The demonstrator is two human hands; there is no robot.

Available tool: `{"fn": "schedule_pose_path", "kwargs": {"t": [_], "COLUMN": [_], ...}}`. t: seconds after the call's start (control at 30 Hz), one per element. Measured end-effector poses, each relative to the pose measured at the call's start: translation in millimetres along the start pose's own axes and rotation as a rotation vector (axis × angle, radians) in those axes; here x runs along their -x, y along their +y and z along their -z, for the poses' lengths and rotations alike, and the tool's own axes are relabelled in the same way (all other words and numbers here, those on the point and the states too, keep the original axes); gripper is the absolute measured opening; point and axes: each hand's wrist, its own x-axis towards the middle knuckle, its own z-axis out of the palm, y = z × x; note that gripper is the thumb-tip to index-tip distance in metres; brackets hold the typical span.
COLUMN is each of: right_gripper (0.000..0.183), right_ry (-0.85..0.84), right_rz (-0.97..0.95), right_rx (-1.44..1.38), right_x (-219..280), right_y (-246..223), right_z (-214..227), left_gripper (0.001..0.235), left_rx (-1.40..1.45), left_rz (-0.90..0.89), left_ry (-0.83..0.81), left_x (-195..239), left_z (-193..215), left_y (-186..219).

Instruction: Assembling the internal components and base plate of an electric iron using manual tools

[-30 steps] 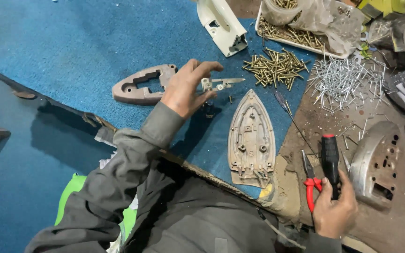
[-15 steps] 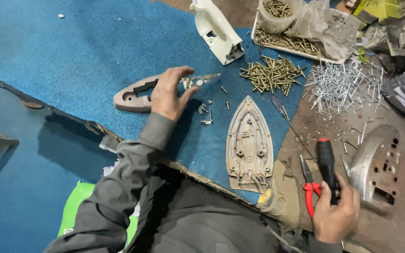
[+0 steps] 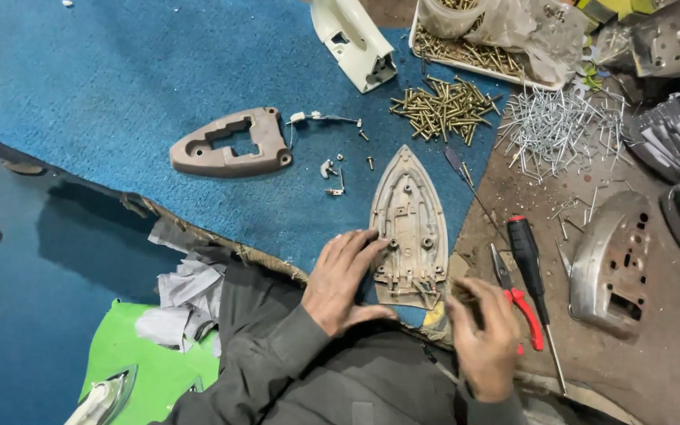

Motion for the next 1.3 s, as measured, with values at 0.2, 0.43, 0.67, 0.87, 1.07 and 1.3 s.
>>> {"fn": "schedule_pose_path", "kwargs": {"t": [0.2, 0.43, 0.67, 0.87, 1.07, 1.3], "right_gripper": [0.066, 0.063, 0.023, 0.026, 0.018, 0.026], "right_ry": [-0.317, -0.514, -0.614, -0.307, -0.052, -0.359], "right_rz": [-0.208, -0.627, -0.717, -0.493, 0.016, -0.437], "right_rx": [0.056, -0.115, 0.068, 0.152, 0.2, 0.195], "right_x": [5, 9, -19, -97, -202, -267], "right_y": [-2, -8, 79, 57, 50, 49], "right_z": [-17, 3, 80, 49, -39, -79], "left_gripper": [0.108, 0.108, 0.105, 0.089, 0.09, 0.086], "left_rx": [-0.08, -0.038, -0.031, -0.147, -0.256, -0.231], "left_rz": [0.018, -0.004, 0.005, 0.05, 0.091, 0.039], "left_ry": [-0.067, -0.028, -0.069, 0.06, 0.096, 0.126], "left_x": [6, 5, 6, -5, -4, 0], "left_z": [-2, -3, -8, -19, -29, -28], "left_y": [-4, -8, -6, 3, -6, -11]}}
